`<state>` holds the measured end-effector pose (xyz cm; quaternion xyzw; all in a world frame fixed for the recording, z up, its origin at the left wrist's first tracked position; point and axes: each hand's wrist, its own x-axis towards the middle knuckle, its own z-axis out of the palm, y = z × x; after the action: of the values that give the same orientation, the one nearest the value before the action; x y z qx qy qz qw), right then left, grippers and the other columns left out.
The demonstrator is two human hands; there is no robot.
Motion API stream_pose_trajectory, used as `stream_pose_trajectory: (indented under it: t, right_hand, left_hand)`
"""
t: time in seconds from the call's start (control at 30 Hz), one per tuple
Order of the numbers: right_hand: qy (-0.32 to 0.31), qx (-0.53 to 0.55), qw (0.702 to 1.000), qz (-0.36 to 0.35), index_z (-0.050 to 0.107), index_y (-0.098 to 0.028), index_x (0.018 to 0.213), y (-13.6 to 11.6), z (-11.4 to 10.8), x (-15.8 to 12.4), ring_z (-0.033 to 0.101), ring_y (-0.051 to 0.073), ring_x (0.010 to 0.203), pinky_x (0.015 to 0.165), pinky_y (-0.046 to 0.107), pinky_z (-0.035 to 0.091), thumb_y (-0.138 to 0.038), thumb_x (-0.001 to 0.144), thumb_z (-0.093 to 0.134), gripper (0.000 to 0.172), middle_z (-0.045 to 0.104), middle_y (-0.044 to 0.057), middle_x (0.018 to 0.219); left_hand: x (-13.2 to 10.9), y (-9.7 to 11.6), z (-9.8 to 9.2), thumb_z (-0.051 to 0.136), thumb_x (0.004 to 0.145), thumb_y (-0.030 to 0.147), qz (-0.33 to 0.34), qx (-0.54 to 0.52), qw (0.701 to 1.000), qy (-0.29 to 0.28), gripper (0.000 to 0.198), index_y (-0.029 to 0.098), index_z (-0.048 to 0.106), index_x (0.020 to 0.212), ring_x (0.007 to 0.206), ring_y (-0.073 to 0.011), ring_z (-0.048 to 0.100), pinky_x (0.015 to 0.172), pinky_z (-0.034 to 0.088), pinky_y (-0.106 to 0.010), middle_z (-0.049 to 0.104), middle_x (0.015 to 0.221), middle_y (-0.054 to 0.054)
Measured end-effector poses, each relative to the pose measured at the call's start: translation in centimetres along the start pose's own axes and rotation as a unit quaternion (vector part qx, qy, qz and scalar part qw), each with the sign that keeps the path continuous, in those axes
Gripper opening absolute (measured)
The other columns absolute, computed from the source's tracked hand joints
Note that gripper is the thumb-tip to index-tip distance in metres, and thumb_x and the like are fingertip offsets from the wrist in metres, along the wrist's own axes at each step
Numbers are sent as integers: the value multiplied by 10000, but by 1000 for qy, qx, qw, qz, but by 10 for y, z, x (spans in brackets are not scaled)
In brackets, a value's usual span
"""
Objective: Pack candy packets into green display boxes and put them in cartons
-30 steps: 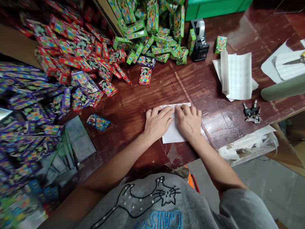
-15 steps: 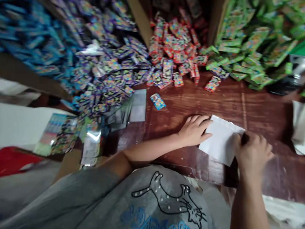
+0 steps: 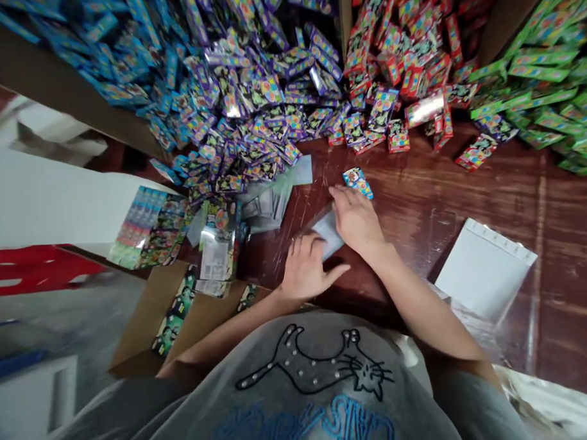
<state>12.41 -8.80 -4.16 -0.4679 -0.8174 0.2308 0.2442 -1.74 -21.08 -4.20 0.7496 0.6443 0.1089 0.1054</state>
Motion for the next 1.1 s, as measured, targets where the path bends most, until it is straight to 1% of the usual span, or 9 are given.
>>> stream_pose_trajectory:
  t: [0.1,0.2,0.37,0.43,0.5,0.6,0.73,0.87,1.1]
  right_hand:
    - [-22,92,995,44,529,-145,1582,4,13,2,669,280,1401,1193,519,549,-219,1072,356,543,666,184,1538]
    - [6,162,986,49,504,-186,1585,10,9,-5,715,238,1330,1174,474,574,-311,1108,347,518,674,169,1521]
    - [100,172,976,89,655,-248,1362,34,-21,-20,748,243,1240,1174,484,560,-443,1112,459,372,774,112,1308]
    - [120,166,974,96,697,-252,1270,36,-35,-30,759,252,1188,1129,484,583,-451,1100,507,323,785,102,1242]
    - [134,145,978,72,725,-247,1221,27,-47,-43,756,263,1155,1083,486,601,-426,1093,538,289,785,107,1200]
    - [139,81,987,2,749,-267,1239,-4,-63,-64,746,293,1152,1057,524,604,-392,1087,545,283,786,113,1187]
    - [39,11,994,-99,639,-334,1505,-38,-72,-76,691,338,1300,1146,567,562,-449,1054,623,466,723,102,1411]
    - [22,-36,994,-97,444,-334,1675,-39,-80,-65,616,368,1388,1191,596,525,-494,1031,674,703,643,121,1511]
    - [29,-79,992,-95,709,-236,1356,-35,-87,-65,725,321,1151,1025,536,627,-364,1045,675,338,752,121,1262]
  left_hand:
    - [9,2,3,724,846,831,-25,5,1000,-4,1051,56,577,1540,1582,-535,398,1285,347,-699,478,1663,-301]
    - [-4,-8,8,724,832,846,37,-13,998,-42,1099,96,527,1612,1644,-575,250,1304,203,-809,380,1745,-268]
    - [-73,-71,5,731,895,711,148,-80,979,-118,628,307,750,1375,1607,-474,420,1334,261,-755,588,1636,-122]
    - [-94,-97,-8,670,976,553,151,-94,974,-139,407,394,760,1339,1572,-404,502,1337,325,-704,656,1574,-38]
    - [-101,-109,-27,616,1010,413,153,-110,972,-145,388,479,722,1377,1522,-342,577,1321,403,-644,704,1511,30]
    - [-87,-96,-61,537,1044,305,101,-176,974,-104,545,473,574,1560,1462,-284,640,1248,537,-533,675,1550,11]
    - [-43,-61,-82,495,1079,332,5,-325,942,-81,575,300,481,1653,1307,-275,733,1123,633,-443,730,1453,-95]
    - [-14,-48,-70,588,1038,425,28,-444,885,-137,468,249,655,1466,1072,-262,779,969,675,-407,804,1239,-89]
    - [-8,-43,-52,571,1028,409,37,-468,862,-191,472,222,625,1458,1132,-263,758,1031,633,-434,781,1311,-96]
